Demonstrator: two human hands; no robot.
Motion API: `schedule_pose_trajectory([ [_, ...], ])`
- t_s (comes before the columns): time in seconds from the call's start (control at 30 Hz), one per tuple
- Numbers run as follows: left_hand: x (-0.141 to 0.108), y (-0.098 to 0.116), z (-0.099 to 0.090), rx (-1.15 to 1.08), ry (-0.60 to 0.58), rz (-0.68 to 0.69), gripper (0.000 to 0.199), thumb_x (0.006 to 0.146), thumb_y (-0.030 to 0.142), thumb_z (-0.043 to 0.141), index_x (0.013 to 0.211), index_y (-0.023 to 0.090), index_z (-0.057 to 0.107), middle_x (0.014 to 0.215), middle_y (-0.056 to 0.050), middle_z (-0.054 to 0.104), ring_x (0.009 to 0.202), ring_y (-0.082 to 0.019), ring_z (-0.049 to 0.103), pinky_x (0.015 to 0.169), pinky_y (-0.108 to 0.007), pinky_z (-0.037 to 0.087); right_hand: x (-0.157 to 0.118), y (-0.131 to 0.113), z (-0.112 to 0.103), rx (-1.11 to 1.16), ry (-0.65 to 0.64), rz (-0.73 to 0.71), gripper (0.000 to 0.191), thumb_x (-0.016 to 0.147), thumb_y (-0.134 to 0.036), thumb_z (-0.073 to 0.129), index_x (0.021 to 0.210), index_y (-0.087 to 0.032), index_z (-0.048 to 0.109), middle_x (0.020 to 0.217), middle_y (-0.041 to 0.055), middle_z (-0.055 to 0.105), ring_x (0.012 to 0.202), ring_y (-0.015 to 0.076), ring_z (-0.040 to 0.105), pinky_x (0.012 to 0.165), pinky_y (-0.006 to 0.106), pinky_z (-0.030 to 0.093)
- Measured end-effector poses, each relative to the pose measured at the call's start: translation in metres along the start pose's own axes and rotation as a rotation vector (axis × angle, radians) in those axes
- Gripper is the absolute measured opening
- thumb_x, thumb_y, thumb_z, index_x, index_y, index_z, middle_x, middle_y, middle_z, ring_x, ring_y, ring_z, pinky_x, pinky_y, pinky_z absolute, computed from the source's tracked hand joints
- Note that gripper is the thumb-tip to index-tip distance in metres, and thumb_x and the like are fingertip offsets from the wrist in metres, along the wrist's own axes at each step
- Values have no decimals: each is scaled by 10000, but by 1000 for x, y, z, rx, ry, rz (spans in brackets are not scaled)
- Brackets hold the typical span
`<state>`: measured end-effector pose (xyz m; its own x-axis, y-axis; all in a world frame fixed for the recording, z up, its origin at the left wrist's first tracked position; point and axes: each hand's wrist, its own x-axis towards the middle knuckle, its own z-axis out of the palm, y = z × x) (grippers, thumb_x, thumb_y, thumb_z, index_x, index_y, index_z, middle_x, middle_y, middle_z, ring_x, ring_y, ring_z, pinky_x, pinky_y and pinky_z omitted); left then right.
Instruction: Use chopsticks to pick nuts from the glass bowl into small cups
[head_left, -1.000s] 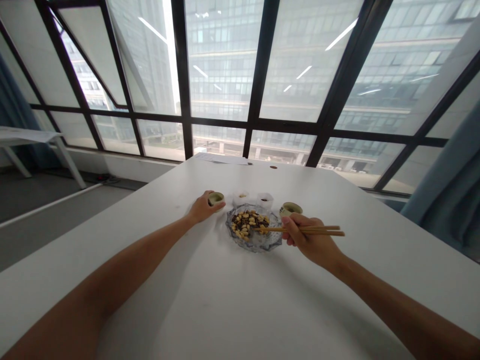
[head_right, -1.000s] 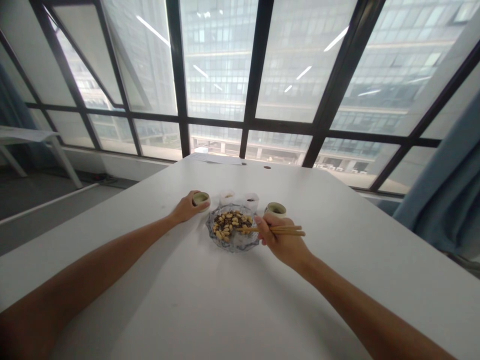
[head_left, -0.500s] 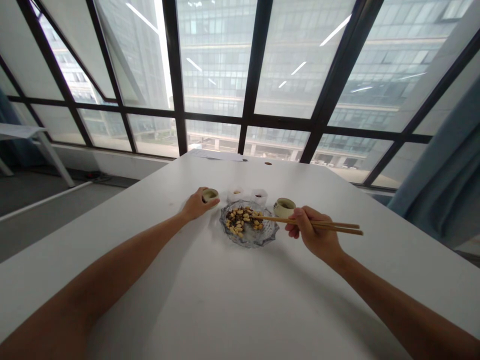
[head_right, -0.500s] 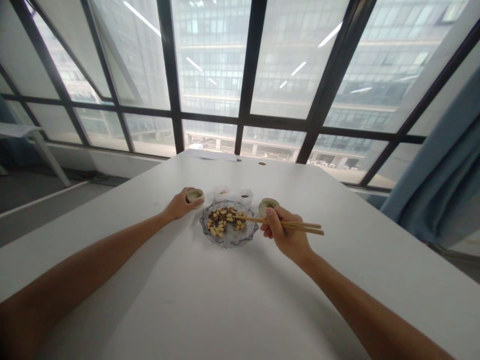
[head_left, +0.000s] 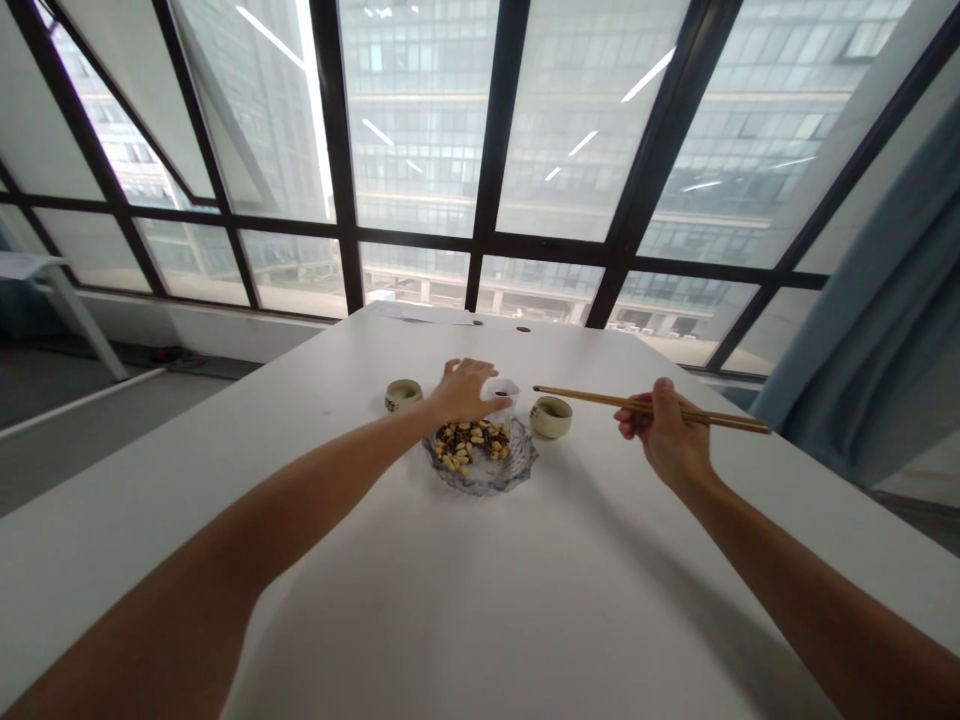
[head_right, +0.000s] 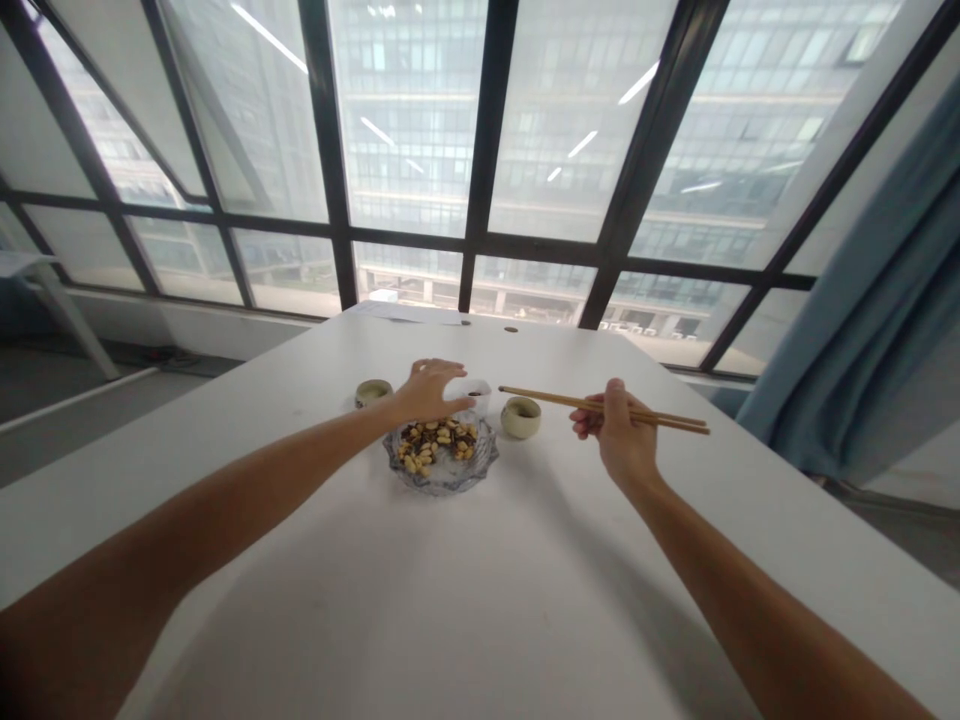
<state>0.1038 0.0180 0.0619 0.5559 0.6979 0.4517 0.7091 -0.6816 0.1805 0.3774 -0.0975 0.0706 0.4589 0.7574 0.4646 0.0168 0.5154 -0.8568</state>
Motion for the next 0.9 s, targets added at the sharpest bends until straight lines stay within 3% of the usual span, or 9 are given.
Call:
schedule_pose_trajectory([
  [0.17,48,57,32,41,-286,98,790,817,697,554,1427,202,467,1536,-133,452,1434,-312,344,1200,-552,98,21,3,-24,-20,40,-30,548,723,-704,723,661,-169,625,502,46,661,366,130,570,333,237,456],
  [0.33,68,71,47,84,-460,56,737,770,669,633,1327,195,543,1360,-155,607,1344,-338,459,1174,-602,112,29,5,-39,-97,15,-37,574,724,-727,701,654,-162,628,501,53,661,350,128,556,320,237,442],
  [0.57,60,68,44,72,-343,136,736,668,555,753,1283,222,524,1314,-97,622,1276,-284,514,1188,-541,104,27,0,-37,-202,-36,-63,621,711,-783,655,629,-168,621,470,47,637,317,125,523,295,241,415],
  [0.77,61,68,45,62,-392,106,747,695,617,709,1311,235,533,1336,-92,620,1294,-301,500,1172,-554,154,18,7,-39,-515,-259,-121,577,788,-724,635,664,-161,665,544,57,678,413,118,570,367,214,443],
  [0.9,64,65,47,51,-407,95,763,726,651,670,1341,219,539,1348,-125,622,1315,-320,494,1169,-568,162,15,8,-37,-571,-260,-187,559,826,-704,607,706,-165,692,579,53,692,448,126,591,400,221,464],
])
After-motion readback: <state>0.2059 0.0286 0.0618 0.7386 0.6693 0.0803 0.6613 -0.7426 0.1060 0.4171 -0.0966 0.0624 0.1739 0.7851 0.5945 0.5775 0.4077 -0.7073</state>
